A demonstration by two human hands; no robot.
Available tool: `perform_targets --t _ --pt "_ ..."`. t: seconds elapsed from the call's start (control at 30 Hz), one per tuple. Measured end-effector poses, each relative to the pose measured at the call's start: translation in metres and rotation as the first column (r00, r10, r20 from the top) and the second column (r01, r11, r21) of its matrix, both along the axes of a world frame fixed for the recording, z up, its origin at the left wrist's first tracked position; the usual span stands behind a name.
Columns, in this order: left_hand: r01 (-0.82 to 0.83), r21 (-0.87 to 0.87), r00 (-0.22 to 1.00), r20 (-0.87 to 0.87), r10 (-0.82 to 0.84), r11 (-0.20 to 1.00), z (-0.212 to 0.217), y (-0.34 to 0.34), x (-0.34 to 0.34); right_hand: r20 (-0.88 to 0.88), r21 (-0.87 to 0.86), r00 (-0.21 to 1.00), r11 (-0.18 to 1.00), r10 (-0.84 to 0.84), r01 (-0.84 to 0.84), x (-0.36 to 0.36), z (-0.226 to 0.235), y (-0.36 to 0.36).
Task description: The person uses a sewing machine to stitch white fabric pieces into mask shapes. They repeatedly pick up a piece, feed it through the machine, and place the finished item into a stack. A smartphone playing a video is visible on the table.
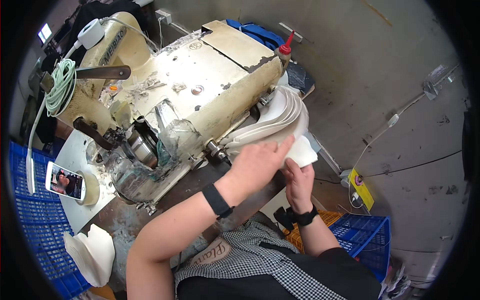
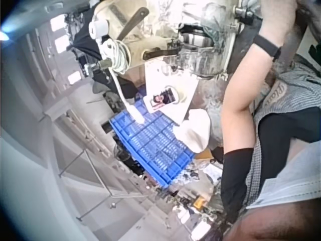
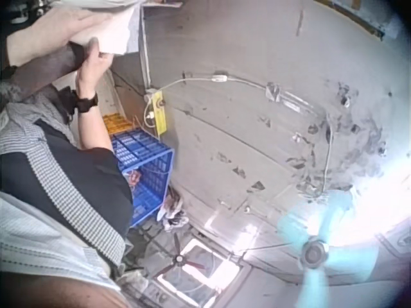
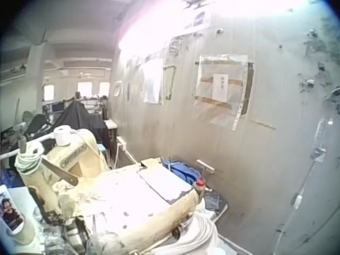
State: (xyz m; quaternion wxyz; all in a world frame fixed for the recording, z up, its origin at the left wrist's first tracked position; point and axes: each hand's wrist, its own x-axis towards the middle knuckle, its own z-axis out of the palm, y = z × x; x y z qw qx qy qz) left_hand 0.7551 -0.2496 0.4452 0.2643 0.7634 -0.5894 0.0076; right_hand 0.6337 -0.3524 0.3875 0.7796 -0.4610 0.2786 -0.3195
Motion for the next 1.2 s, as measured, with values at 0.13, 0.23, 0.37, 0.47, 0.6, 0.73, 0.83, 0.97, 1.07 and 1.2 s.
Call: perform_targets --t 0.13,0.23,0.37,0.47,0.6,0.73,0.83,0.97,1.07,1.2 --pt "-0.167 0.098 0.982 0.111 0.156 0.981 0.005 -0.007 0.011 0.025 0.016 0.993 0.993 0.114 -0.114 0.043 -0.008 -0.014" --pt "-0.263 -0.231 0.867 0.370 0.335 0.937 -0.003 -0.021 0.023 -0.009 0.039 0.979 0.978 0.205 -0.204 0.059 -0.006 -0.023" --pt "-0.398 -0.049 0.859 0.329 0.391 0.916 -0.019 -0.023 0.026 -0.312 0.103 0.900 0.953 0.304 -0.286 0.036 0.021 -0.034" --pt "-0.452 0.007 0.829 0.374 0.416 0.892 -0.029 -0.025 0.028 -0.251 -0.781 0.897 0.624 -0.363 0.034 0.023 0.005 -0.043" --pt "-0.419 0.085 0.880 0.284 0.381 0.904 -0.029 -0.024 0.034 -0.452 -0.867 0.812 -0.031 -0.369 -0.497 0.044 0.021 -0.039" --pt "-0.379 0.169 0.895 0.318 0.313 0.910 -0.034 -0.029 0.029 -0.627 -0.775 0.778 -0.063 -0.040 -0.628 0.088 -0.008 -0.032" --pt "-0.395 -0.288 0.815 0.330 0.477 0.873 -0.039 0.008 0.019 -0.731 -0.666 0.663 0.047 0.161 -0.745 0.096 0.002 -0.018" --pt "-0.234 -0.177 0.971 -0.088 0.221 0.956 0.032 0.108 0.000 -0.426 -0.893 0.904 -0.143 -0.029 -0.426 0.079 -0.016 -0.030" --pt "-0.433 -0.452 0.846 0.095 0.525 0.780 0.052 0.212 -0.012 -0.371 -0.928 0.926 0.014 -0.067 -0.371 0.049 0.008 -0.004" --pt "-0.891 -0.395 0.152 0.203 0.967 0.223 0.050 0.348 -0.050 -0.435 -0.819 0.823 0.219 0.366 -0.531 0.040 0.058 0.070"
